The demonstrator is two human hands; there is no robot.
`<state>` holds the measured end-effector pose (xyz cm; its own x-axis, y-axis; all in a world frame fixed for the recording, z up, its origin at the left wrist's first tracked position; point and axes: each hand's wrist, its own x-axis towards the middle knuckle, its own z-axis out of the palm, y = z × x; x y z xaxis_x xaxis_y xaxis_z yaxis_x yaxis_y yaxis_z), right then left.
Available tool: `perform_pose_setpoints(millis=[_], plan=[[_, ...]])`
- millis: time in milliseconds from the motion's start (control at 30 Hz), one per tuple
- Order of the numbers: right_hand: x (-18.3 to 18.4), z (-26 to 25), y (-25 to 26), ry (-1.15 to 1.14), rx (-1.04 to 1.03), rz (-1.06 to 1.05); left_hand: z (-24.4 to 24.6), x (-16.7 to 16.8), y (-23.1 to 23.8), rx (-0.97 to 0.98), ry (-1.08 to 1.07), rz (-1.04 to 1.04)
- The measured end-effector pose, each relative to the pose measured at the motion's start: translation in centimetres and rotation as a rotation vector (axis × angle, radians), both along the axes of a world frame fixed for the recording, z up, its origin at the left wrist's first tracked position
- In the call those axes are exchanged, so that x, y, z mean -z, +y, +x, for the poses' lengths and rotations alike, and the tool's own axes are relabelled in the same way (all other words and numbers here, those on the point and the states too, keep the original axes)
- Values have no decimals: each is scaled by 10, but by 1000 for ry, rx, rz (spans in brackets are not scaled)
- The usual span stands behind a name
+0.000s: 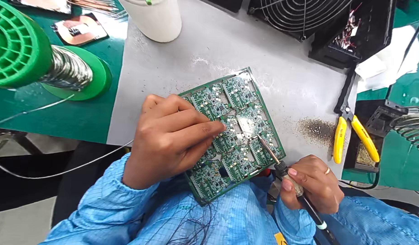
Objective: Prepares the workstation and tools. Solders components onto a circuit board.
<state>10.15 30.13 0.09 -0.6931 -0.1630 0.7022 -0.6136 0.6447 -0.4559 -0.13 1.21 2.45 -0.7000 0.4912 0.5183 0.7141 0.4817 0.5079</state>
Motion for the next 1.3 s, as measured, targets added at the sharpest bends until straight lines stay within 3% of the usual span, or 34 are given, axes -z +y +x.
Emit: perform_pose_setpoints(millis=[1300], plan=[[0, 0, 0, 2, 0, -3, 2, 1, 0, -29, 24, 19]])
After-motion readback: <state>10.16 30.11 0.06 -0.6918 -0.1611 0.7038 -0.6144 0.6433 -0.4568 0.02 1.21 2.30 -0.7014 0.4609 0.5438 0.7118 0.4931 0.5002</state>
